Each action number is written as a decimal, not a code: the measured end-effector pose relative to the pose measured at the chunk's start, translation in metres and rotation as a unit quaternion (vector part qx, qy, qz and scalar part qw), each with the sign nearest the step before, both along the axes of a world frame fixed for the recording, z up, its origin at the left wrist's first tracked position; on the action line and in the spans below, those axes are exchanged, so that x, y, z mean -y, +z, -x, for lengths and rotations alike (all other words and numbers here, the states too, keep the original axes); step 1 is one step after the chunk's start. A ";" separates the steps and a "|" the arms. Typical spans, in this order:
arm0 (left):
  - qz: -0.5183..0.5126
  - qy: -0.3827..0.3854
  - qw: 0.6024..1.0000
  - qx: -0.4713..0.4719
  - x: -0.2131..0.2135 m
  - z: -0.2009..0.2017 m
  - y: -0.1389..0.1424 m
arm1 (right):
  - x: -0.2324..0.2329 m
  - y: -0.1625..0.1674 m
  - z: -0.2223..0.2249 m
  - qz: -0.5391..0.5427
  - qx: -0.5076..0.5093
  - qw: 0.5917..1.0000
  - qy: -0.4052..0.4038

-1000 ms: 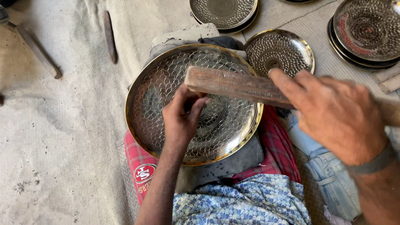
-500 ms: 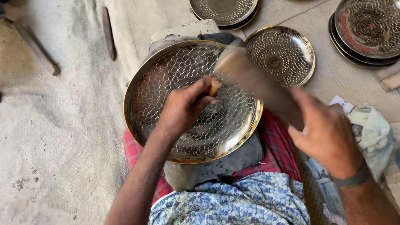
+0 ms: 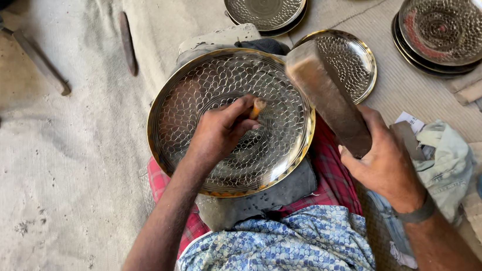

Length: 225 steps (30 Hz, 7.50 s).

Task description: The person sits on the floor and uses a wooden mallet and a small cylindrical punch to hammer a decorative pattern into a brass plate. They repeatedly strike the punch to create a textured surface, then set the finished plate aside with other completed plates.

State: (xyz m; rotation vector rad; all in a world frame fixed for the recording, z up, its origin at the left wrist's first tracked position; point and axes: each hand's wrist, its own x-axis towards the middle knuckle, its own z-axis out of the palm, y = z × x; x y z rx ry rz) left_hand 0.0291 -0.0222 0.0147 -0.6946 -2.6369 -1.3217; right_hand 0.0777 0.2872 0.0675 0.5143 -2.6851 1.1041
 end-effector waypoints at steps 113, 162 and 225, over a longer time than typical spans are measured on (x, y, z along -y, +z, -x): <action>0.148 -0.048 0.987 0.031 0.040 0.019 0.052 | 0.002 -0.042 0.022 -0.137 0.053 0.989 -0.020; -0.144 0.180 0.973 -0.024 0.039 -0.045 -0.005 | 0.058 0.069 0.043 -0.425 -0.114 0.894 0.082; -0.437 0.382 0.814 -0.027 -0.043 -0.081 -0.117 | 0.138 0.129 0.014 -0.419 -0.299 0.811 0.276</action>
